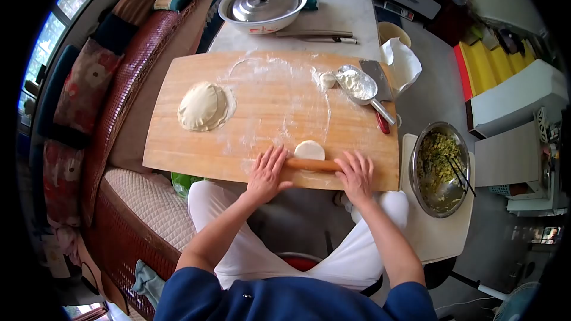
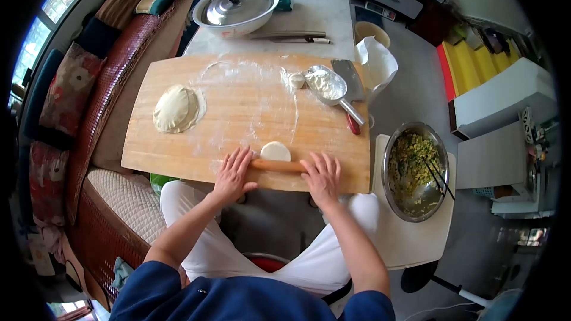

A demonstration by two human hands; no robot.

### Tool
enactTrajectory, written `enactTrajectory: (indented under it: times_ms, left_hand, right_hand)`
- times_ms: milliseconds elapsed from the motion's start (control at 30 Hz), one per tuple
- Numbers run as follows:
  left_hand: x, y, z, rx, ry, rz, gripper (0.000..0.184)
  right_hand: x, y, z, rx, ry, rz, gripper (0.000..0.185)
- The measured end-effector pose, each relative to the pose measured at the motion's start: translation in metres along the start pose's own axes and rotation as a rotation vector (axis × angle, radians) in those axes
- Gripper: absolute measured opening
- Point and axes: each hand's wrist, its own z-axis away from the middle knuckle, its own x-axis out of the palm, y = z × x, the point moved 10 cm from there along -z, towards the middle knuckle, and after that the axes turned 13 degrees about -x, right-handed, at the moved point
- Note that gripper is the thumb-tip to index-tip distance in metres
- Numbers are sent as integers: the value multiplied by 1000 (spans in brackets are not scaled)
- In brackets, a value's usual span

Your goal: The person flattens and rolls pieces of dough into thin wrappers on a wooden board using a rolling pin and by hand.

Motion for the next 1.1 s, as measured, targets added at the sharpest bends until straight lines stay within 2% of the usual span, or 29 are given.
enactTrajectory:
  times_ms: [100, 233, 333, 400, 433, 500, 600, 700, 767, 800, 900, 967, 1067, 1100]
  left_hand:
    - [-4, -18, -47, -79, 85, 43, 95]
    - [-11, -30, -117, -234, 97, 92, 85]
    - [-1, -10, -62, -39, 73, 62, 85]
    - [-4, 4, -6, 4, 6, 30, 99]
    - [-6, 5, 6, 8, 7, 38, 101]
    - [3, -14, -12, -37, 60, 47, 95]
    - [-12, -39, -87, -182, 181, 62, 89]
    - [-23, -26, -108, -191, 131, 56, 82]
    - [-13, -8, -64, -46, 101, 39, 84]
    - [-10, 1, -33, 12, 80, 7, 91]
    - [-10, 8, 17, 28, -5, 45, 100]
    - [3, -19, -16, -60, 49, 76, 100]
    - [-16, -46, -94, -189, 222, 83, 86]
    - [-18, -45, -104, -193, 210, 72, 85]
  right_hand:
    - [14, 20, -43, -52, 27, 59, 36]
    - [27, 48, -70, 25, 35, 36, 34]
    - [27, 42, -21, 44, 9, -38, 35]
    - [20, 33, -9, 13, 9, -49, 35]
    - [11, 21, -9, -7, 8, -39, 35]
    - [8, 12, -20, -36, 3, -10, 34]
    - [20, 35, -75, -50, 28, 37, 33]
    - [33, 58, -74, -25, 56, 8, 31]
    - [35, 62, -43, -14, 50, -58, 31]
    - [24, 50, -26, -25, 51, -98, 31]
    - [12, 18, -3, -36, -32, -78, 33]
    - [13, 16, -32, -57, -17, -29, 32]
    - [27, 47, -84, -30, 27, -4, 31]
    - [30, 53, -90, -9, 42, -5, 30]
